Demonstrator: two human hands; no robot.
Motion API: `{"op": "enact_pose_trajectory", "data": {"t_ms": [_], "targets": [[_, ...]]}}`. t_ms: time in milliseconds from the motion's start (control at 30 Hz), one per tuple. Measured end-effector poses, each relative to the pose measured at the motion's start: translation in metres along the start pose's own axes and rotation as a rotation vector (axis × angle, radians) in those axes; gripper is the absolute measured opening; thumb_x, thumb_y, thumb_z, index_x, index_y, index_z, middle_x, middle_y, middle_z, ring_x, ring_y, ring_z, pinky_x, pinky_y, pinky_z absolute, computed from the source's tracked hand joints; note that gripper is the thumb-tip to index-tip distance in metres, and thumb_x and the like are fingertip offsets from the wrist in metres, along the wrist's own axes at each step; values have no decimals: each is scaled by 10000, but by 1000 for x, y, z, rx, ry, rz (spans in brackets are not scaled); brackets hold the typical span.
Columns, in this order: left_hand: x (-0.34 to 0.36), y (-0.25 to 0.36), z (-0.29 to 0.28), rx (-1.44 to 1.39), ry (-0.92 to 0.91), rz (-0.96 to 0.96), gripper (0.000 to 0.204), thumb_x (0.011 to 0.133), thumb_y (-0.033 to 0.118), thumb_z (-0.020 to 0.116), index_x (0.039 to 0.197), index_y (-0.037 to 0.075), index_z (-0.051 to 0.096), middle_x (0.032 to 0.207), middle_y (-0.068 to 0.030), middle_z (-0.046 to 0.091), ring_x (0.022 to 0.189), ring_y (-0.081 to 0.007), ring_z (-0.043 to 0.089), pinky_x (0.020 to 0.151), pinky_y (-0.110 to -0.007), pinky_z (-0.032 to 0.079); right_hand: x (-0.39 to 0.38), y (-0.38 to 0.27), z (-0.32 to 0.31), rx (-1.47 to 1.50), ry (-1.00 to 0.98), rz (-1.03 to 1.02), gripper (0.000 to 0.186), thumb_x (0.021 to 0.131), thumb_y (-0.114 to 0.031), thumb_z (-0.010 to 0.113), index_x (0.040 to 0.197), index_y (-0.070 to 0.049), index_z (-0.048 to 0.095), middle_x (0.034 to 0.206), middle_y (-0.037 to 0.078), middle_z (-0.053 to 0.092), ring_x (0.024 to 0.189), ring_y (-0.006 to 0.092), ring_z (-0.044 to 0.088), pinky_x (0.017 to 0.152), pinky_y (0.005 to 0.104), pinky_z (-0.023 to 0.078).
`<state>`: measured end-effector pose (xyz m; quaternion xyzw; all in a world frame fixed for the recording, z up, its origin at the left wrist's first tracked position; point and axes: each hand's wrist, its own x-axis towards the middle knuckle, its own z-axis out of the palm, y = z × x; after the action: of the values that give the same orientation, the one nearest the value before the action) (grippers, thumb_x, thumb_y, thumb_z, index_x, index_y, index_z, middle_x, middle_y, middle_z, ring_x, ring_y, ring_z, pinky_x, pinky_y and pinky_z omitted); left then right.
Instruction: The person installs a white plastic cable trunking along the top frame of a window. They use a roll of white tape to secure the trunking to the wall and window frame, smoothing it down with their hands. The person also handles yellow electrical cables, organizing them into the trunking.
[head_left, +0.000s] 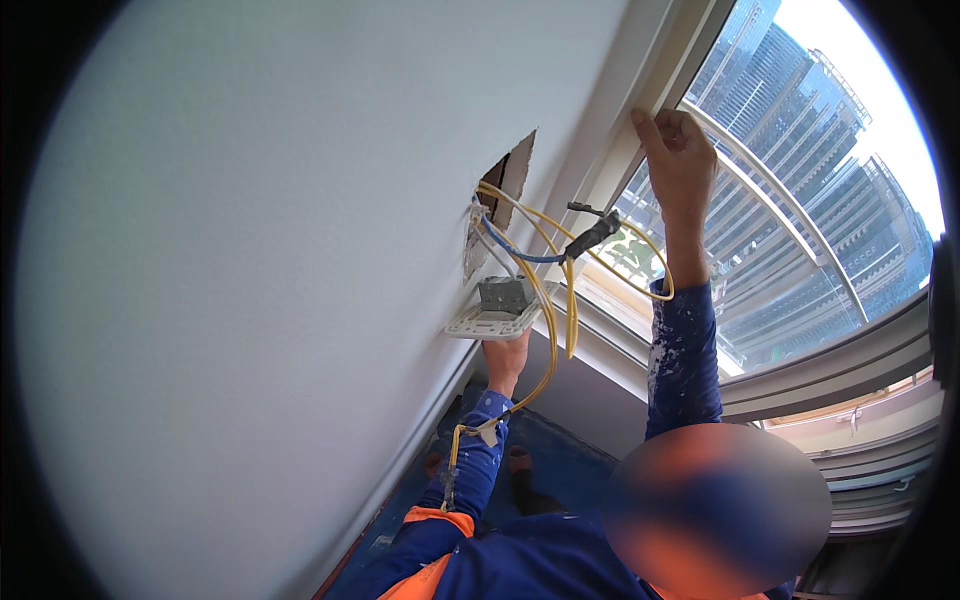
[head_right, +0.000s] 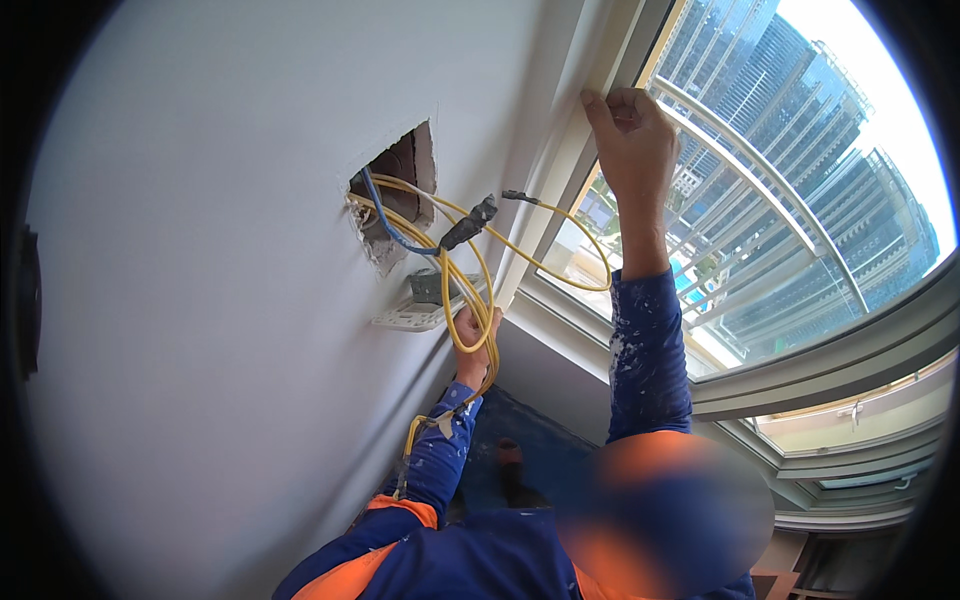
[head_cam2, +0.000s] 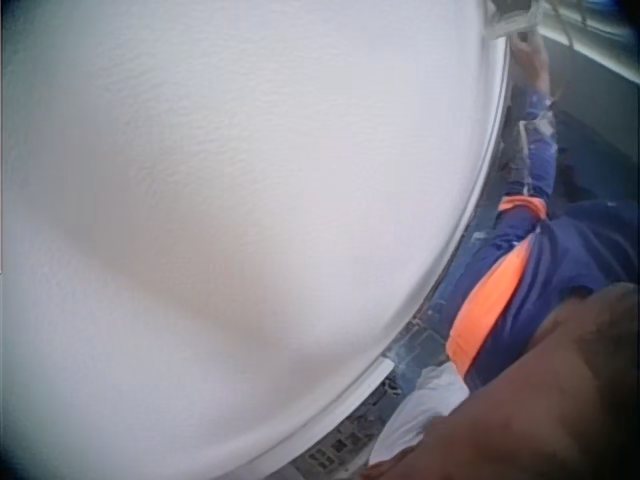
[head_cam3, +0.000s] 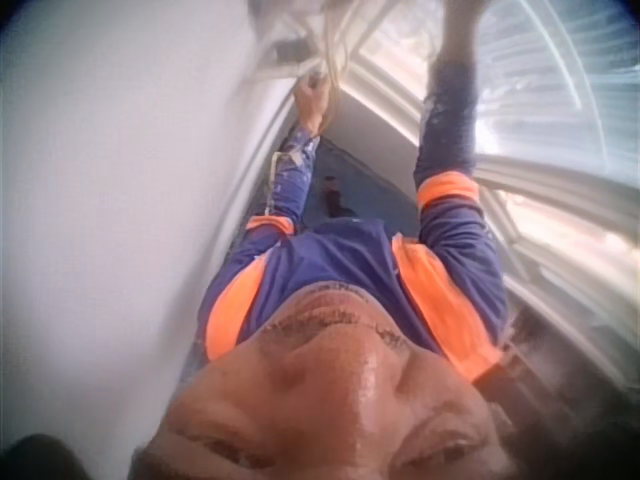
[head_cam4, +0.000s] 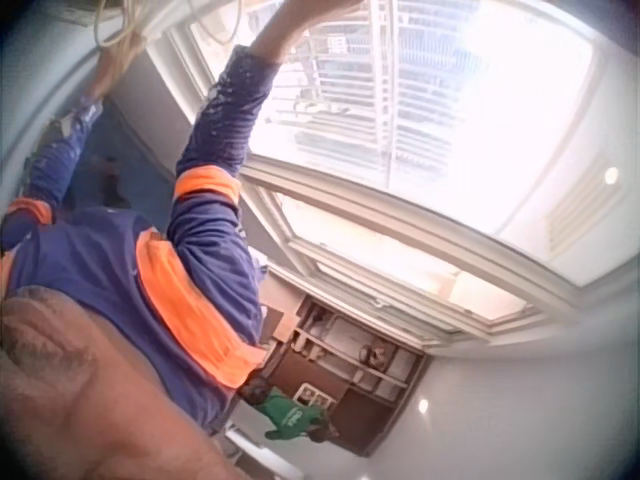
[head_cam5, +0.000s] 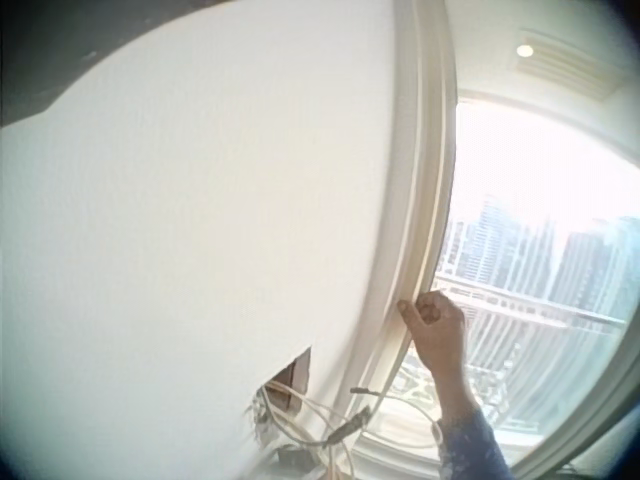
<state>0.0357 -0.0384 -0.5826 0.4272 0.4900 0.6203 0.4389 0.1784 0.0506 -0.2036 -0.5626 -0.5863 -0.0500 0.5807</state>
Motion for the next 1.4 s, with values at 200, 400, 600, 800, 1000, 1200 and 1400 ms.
{"op": "enact_pose_trajectory", "data": {"t_ms": [200,400,600,800,1000,1200,1400], "targets": [[-8,-5,-1,254,37,245,316,948,158,756,1207,-6,680,1020,-47,709,918,-132,642,837,-293,520,-31,8,1,33,-10,32,309,887,-296,813,978,-4,763,986,90,776,920,175,751,783,304,566],[-13,-11,-6,330,-33,313,295,972,160,749,1204,-6,673,1020,-54,723,923,-122,664,807,-282,540,-69,24,11,135,-68,56,240,911,-225,791,955,10,790,1233,110,726,987,182,734,741,268,591],[-19,-5,-17,413,-84,425,289,955,170,766,1164,-10,680,933,-46,723,828,-120,676,733,-282,544,-90,41,15,265,-128,82,268,952,-224,774,1023,35,778,1385,157,632,1133,224,690,825,303,590],[-22,-6,-18,324,-127,380,200,939,145,775,1071,13,702,801,-16,703,699,-88,646,640,-257,517,-93,43,21,212,1,119,264,914,-253,806,945,9,802,1280,129,696,1036,217,722,767,284,613],[-22,-3,-14,-25,-247,-140,348,948,163,720,1258,10,683,1129,-166,739,1038,-251,698,898,-398,546,-97,41,23,116,74,145,271,901,-256,815,893,14,796,1175,105,739,837,167,729,700,268,589],[-10,22,-12,50,-269,-65,344,945,195,723,1228,2,696,1081,-155,750,1009,-254,699,893,-404,543,-95,40,21,42,114,146,275,883,-230,829,837,34,769,1066,94,761,690,144,689,631,266,542],[-11,16,-8,163,-188,18,353,952,230,711,1233,17,701,1079,-160,750,998,-270,700,884,-411,542,-93,41,21,23,136,115,269,877,-213,832,816,39,760,1035,96,758,672,155,679,625,269,530]]}}
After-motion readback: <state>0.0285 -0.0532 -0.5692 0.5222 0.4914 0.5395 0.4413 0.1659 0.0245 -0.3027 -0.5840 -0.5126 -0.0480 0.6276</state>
